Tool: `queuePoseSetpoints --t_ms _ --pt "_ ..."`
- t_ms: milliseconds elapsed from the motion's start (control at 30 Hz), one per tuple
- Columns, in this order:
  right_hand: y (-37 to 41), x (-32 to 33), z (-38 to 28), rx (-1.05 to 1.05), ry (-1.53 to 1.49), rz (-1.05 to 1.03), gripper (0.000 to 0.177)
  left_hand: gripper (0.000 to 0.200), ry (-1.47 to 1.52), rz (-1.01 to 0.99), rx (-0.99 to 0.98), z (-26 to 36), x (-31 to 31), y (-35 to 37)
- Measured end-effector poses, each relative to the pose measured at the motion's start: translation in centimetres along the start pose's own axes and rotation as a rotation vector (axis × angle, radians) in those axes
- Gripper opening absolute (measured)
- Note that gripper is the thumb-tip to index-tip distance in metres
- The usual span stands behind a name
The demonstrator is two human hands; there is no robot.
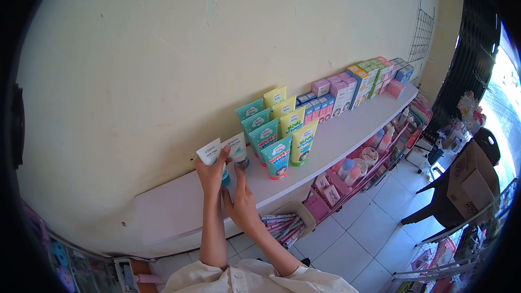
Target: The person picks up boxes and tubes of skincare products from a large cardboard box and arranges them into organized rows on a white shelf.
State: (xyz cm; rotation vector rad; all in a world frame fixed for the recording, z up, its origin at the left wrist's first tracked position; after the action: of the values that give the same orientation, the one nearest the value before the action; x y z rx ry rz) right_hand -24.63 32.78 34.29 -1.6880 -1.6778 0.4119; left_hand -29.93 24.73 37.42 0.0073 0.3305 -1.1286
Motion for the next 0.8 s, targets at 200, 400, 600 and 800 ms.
queuePoseSetpoints --t_ms 200,400,600,800 --pt "0.3 0.5 -0.5 0.003 0.087 0.065 0.060 0.027 0.080 0.085 -0.068 -0.1 0.7 0.5" --pt "-0.1 1.9 -2.6 0.125 0.262 0.029 0.056 0.056 0.387 0.015 -0.230 1.1 1.3 2.5" --pt "1.0 1.2 -1.1 -0.019 0.258 0.083 0.047 0.054 0.223 -0.288 -0.304 0.6 0.2 4.0" --pt "0.7 1.9 -0.2 -0.089 0.291 0.146 0.044 0.025 0.010 -0.273 -0.404 0.0 0.3 4.1"
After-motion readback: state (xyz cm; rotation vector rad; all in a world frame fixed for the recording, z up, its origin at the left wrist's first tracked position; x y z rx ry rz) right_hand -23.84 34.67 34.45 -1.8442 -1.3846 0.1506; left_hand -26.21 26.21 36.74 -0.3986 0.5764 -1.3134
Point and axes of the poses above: each hand's wrist, its own y-axis away from the middle knuckle, its own x-axis out of the back of the hand, z = x × y, the point moved 2 cm from there along -y, towards the middle knuckle, and after that the axes turned 9 degrees about x, right-handed, at the moved point
